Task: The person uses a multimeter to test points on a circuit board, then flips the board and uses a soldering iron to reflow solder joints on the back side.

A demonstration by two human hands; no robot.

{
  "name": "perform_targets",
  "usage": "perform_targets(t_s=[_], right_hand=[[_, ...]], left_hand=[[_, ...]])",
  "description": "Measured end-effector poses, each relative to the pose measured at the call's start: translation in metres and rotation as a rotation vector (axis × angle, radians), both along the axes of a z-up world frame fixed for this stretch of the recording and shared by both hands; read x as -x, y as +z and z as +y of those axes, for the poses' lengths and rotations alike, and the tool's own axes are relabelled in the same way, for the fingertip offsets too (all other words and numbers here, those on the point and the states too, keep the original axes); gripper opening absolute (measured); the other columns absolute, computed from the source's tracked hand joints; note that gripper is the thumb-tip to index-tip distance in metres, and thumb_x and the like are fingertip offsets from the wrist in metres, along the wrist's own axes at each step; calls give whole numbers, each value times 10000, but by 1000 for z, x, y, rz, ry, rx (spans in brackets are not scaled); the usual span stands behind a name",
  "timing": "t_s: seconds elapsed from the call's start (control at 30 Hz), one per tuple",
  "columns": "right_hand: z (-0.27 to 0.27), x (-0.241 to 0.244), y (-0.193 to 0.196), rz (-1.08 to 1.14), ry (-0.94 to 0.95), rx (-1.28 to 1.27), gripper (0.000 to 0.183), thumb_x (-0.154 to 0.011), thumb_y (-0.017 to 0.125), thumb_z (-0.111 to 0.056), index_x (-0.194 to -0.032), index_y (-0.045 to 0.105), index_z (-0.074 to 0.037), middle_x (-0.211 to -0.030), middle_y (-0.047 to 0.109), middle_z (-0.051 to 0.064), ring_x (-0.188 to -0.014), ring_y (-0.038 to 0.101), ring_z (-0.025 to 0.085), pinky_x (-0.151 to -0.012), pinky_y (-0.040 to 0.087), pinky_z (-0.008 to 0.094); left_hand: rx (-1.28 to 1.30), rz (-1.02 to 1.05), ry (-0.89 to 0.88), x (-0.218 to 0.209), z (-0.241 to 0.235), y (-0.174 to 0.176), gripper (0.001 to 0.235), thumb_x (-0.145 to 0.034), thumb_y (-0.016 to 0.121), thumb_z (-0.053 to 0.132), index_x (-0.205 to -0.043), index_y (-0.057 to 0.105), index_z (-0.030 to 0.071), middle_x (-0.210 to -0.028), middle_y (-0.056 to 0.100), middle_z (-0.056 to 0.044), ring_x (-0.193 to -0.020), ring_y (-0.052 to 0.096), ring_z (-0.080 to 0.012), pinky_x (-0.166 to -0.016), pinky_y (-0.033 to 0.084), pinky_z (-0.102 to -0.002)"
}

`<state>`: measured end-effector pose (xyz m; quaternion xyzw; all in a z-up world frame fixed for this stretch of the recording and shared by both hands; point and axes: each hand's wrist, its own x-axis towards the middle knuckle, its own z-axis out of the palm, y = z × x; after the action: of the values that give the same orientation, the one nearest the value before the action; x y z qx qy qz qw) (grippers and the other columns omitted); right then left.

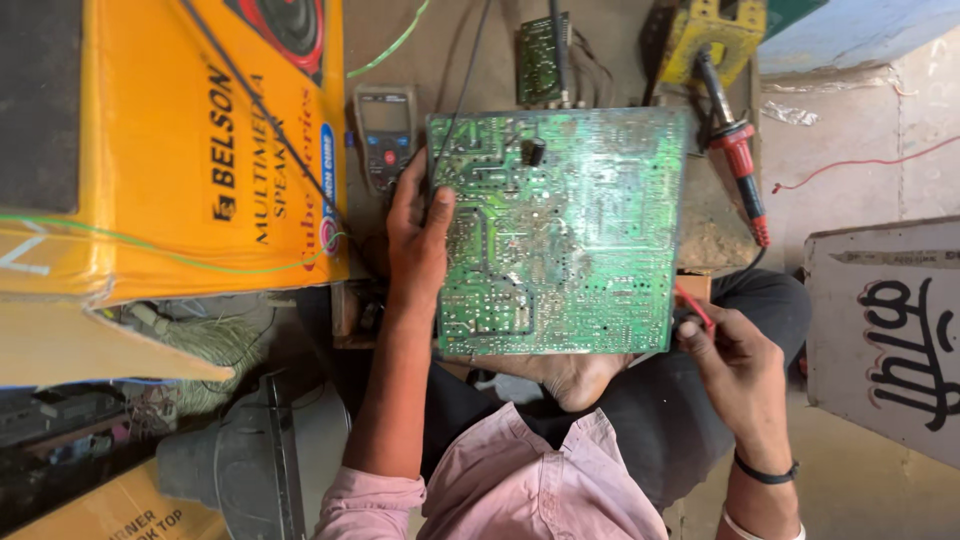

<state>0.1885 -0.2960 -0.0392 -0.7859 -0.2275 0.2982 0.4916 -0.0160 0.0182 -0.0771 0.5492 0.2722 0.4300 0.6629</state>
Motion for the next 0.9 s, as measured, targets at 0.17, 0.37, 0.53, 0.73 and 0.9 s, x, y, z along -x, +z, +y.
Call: perform_targets(t_s=[0.17, 0.37, 0.53, 0.73, 0.9], right_hand=[[4, -7, 28, -135, 171, 96, 476, -848, 761, -110, -1300, 670, 10, -1027, 747, 84, -902, 713, 114, -709, 569, 277], [27, -52, 70, -712, 210, 161, 250, -963, 715, -24, -1212, 716, -44, -986, 717, 141, -841, 701, 249, -778, 561, 341], [74, -108, 76, -1049, 554, 185, 533, -847, 701, -28, -1360, 663, -170, -1105, 660, 123, -1008, 656, 326, -812, 556, 423], [105, -140, 73, -1357, 821, 272, 555, -832, 764, -125, -1351, 697, -310, -1184, 686, 42, -1035, 674, 265, -875, 576, 376], [77, -151, 78, -1226, 823, 197, 311, -824, 787, -215, -1130, 733, -199, -1066, 680, 54, -993, 668, 260, -823, 562, 378]], left_hand=[[49, -15, -40, 8, 16, -2, 669, -1049, 691, 294, -1559, 413, -38, -1461, 572, -95, -1329, 545, -170, -1169, 407, -327], [-10, -33, -80, 8, 16, 3, 646, -1080, 672, 299, -1561, 407, -41, -1479, 560, -91, -1358, 528, -177, -1211, 386, -333], [-4, -35, -96, 6, 13, 14, 683, -1062, 685, 336, -1549, 408, -55, -1454, 563, -99, -1336, 528, -181, -1186, 394, -340], [-23, 8, -79, 4, 14, 18, 783, -1008, 720, 436, -1541, 420, -53, -1457, 569, -99, -1335, 536, -181, -1182, 399, -333], [-2, -23, -76, 6, 14, 11, 786, -996, 761, 407, -1536, 428, -57, -1446, 576, -105, -1328, 540, -186, -1186, 403, -342]])
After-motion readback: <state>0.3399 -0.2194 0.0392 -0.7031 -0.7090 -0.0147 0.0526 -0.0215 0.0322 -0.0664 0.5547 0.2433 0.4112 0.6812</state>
